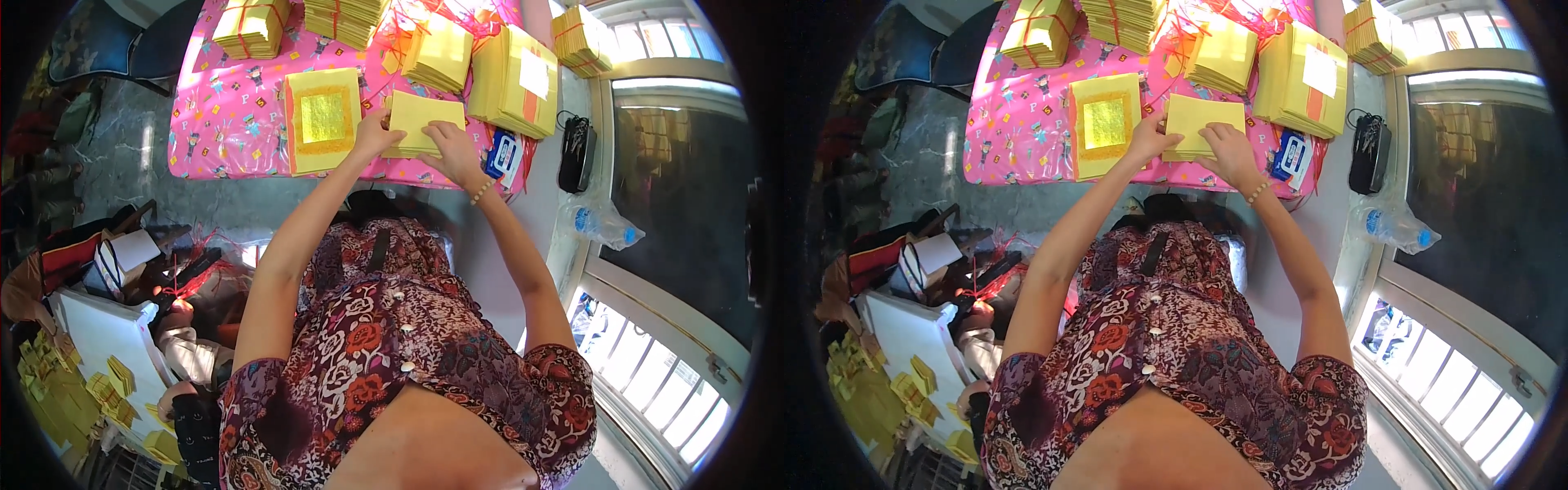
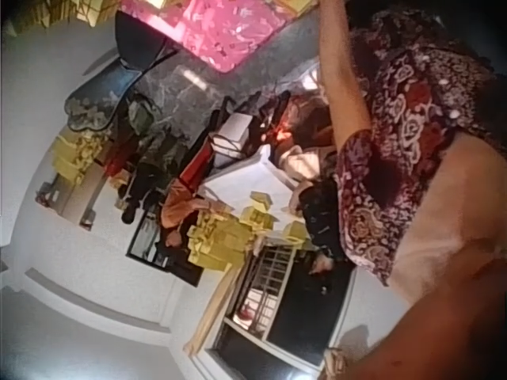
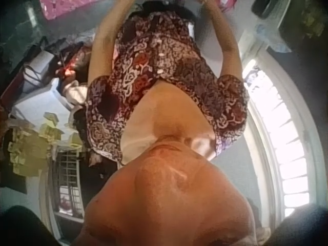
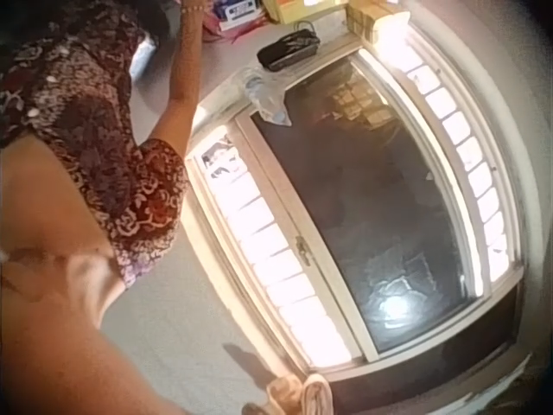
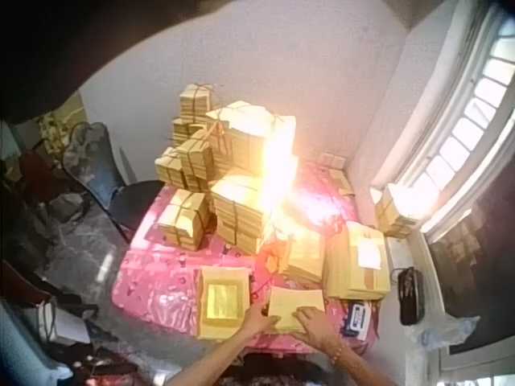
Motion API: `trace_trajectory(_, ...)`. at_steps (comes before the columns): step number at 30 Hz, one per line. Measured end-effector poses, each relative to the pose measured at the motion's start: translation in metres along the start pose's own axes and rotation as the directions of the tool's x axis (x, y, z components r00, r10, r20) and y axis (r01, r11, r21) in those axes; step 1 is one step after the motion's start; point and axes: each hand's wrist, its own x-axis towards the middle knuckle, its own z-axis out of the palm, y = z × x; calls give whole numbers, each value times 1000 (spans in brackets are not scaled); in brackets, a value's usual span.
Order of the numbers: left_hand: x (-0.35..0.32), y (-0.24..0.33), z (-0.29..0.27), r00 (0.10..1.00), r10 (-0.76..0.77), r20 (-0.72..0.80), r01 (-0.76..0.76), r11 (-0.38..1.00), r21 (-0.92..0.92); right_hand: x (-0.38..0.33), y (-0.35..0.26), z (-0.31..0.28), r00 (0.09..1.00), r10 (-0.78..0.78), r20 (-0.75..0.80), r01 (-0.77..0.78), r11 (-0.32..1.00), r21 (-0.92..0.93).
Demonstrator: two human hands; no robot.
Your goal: Stacking and tying bundles of yellow paper with red string.
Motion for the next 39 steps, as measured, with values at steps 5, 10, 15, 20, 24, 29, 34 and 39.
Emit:
trace_trajectory(5, -5, 0, -5, 984, -180, -4, 179, 979, -101, 0, 0, 15, 985, 110, 129, -110, 994, -9)
trace_trajectory(10, -29, -27, -16, 953, -284, -102, 167, 778, -606, -3, 10, 21, 984, 100, 148, -103, 995, 8)
trace_trajectory(15, -63, -45, -8, 927, -368, -75, 224, 702, -676, -5, 10, 14, 971, 137, 197, -142, 990, 12)
trace_trajectory(20, -78, -49, 4, 922, -382, -59, 249, 705, -664, -5, 8, 13, 963, 154, 220, -158, 987, -2)
trace_trajectory(24, -80, -51, 6, 917, -396, -57, 272, 722, -636, -5, 13, 14, 960, 150, 237, -155, 988, 0)
trace_trajectory(29, -77, -54, 10, 919, -390, -57, 257, 703, -663, -3, 13, 15, 962, 131, 239, -130, 991, -20)
trace_trajectory(34, -78, -53, 18, 914, -404, -31, 290, 706, -647, -5, 10, 18, 968, 104, 230, -91, 994, -66)
trace_trajectory(39, -78, -54, 21, 920, -391, -2, 315, 745, -588, -3, 15, 17, 954, 111, 278, -94, 993, -74)
